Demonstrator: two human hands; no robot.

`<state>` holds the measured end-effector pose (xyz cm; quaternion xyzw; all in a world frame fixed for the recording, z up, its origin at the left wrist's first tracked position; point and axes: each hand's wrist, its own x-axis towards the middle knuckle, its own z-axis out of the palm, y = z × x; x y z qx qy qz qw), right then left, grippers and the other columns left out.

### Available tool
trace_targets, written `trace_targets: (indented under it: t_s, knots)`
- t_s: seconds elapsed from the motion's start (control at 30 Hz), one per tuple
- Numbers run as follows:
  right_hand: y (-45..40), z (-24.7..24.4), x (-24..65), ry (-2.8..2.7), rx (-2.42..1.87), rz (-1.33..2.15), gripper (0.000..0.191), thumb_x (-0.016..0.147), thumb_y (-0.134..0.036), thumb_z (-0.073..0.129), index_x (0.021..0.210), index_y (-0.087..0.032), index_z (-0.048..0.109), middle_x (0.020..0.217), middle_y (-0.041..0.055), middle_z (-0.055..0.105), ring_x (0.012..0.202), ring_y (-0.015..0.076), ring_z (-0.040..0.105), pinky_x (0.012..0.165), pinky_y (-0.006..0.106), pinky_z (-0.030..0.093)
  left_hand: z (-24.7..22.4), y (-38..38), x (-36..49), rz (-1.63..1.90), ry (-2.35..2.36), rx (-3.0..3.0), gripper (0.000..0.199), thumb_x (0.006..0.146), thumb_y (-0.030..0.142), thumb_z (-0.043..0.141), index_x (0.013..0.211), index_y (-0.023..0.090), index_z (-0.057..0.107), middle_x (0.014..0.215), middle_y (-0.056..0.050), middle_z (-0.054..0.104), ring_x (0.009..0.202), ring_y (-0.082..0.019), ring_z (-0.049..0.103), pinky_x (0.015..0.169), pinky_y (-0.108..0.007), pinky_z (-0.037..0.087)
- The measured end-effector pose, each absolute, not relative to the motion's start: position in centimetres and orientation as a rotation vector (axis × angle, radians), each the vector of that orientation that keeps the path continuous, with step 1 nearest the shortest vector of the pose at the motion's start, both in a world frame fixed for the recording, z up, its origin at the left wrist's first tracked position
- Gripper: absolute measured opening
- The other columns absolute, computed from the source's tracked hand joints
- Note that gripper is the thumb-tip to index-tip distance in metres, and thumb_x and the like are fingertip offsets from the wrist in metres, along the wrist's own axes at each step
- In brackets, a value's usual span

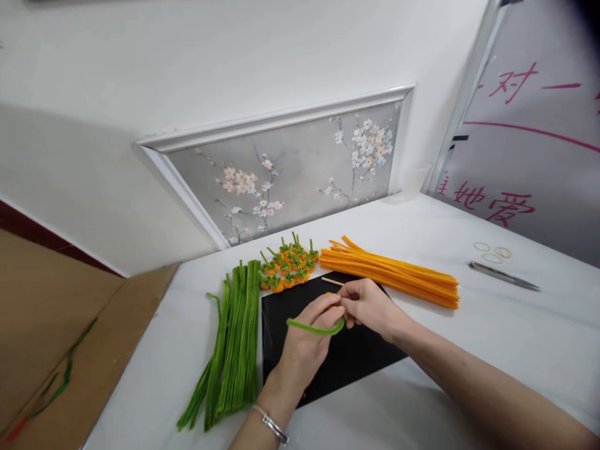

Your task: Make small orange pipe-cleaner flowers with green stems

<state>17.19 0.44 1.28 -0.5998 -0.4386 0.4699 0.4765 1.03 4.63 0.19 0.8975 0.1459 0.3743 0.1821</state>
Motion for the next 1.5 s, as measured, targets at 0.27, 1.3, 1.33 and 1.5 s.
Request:
trace_targets:
  t_s: [0.27, 1.3, 1.33, 1.5]
  knots:
    - [0.8, 0.3, 17.2, -1.133, -1.483, 1.336, 0.016, 0.082, -0.015, 0.05, 0.07, -0.013, 0.062, 0.064, 0.0034, 0.07, 0.049, 0.0086, 0.065, 0.039, 0.012, 0.04, -0.8, 5.1, 1.3, 0.86, 0.603, 2.479, 0.028, 0.089, 0.009, 0.043, 0.111, 0.019, 0.058, 0.11, -0.012, 0.065, 0.106, -0.022, 0.062, 0.093, -0.039, 0.052]
    - [-0.1, 0.0, 15.7, -1.966, -1.685, 0.386, 0.016, 0.088, -0.015, 0.046, 0.083, -0.02, 0.06, 0.07, 0.0022, 0.069, 0.062, 0.0155, 0.064, 0.054, 0.023, 0.034, -1.0, 5.6, 1.3, 0.847, 0.975, 1.638, 0.02, 0.085, 0.038, 0.057, 0.083, 0.018, 0.058, 0.089, -0.004, 0.066, 0.074, -0.016, 0.063, 0.065, -0.026, 0.052]
    - [-0.2, -0.1, 15.6, -2.005, -1.68, 0.325, 0.015, 0.089, -0.016, 0.046, 0.086, -0.019, 0.061, 0.074, 0.003, 0.07, 0.064, 0.0162, 0.065, 0.054, 0.023, 0.035, -1.0, 5.5, 1.4, 0.83, 0.964, 1.577, 0.022, 0.085, 0.04, 0.057, 0.084, 0.019, 0.057, 0.091, -0.004, 0.065, 0.075, -0.016, 0.063, 0.064, -0.026, 0.052]
    - [-0.4, 0.1, 15.2, -2.258, -1.642, 0.125, 0.018, 0.09, -0.011, 0.046, 0.098, -0.016, 0.061, 0.089, 0.0077, 0.07, 0.074, 0.0179, 0.066, 0.06, 0.025, 0.04, -1.3, 5.6, 1.6, 0.875, 0.94, 1.596, 0.018, 0.084, 0.034, 0.059, 0.078, 0.017, 0.057, 0.08, -0.002, 0.062, 0.074, -0.016, 0.059, 0.066, -0.025, 0.05]
